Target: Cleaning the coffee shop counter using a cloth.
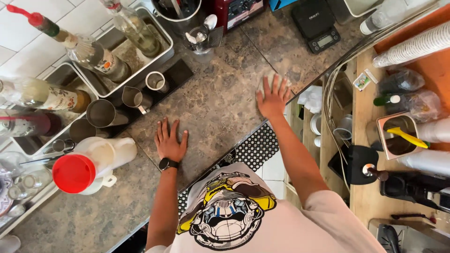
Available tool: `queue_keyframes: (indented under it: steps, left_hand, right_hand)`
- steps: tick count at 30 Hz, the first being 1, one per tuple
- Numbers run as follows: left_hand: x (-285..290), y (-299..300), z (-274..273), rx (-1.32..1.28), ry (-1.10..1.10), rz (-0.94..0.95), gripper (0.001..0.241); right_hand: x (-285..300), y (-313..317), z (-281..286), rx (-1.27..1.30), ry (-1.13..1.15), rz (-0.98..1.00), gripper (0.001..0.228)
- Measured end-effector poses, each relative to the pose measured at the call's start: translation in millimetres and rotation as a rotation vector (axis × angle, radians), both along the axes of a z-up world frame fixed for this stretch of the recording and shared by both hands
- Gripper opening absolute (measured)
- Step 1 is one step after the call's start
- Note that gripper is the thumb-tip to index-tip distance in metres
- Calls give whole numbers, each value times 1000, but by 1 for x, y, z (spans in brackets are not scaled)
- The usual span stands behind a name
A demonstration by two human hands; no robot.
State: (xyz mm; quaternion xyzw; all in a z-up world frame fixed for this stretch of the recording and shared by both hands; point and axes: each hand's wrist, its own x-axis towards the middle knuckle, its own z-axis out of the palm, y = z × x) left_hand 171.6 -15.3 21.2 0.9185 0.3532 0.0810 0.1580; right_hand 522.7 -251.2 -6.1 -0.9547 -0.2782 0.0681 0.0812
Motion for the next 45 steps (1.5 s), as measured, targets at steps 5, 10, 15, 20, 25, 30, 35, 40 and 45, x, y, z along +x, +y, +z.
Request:
queue_keyframes:
  steps: [5, 10, 15, 20, 25, 30, 35, 40, 45]
  left_hand:
    - [-2, -1, 5, -22, -6, -7, 53]
    - [-1, -1, 10, -59, 11, 19, 50]
    - [3, -4, 18, -68, 37, 27, 49]
    - [2, -3, 15, -71, 64, 27, 50]
    - [1, -3, 15, -66, 31, 26, 48]
    - [0, 0, 8, -31, 8, 7, 52]
    - [1, -1, 0, -11, -4, 29, 53]
    - [2, -1, 1, 28, -10, 52, 53]
    - [1, -3, 11, -28, -11, 18, 50]
  right_hand:
    - [-37, 52, 30, -105, 40, 139, 67]
    - [-100, 29, 11, 33, 11, 503, 69]
    - [-58, -10, 4, 99, -227, 440, 64]
    - [5, 25, 25, 10, 72, 135, 66]
    - [-36, 64, 49, -128, 92, 207, 69]
    - [-88, 19, 14, 70, 45, 597, 64]
    - [5, -22, -13, 85, -293, 277, 65]
    - [35, 11, 9, 16, 9, -19, 66]
    - [-43, 40, 33, 21, -39, 333, 63]
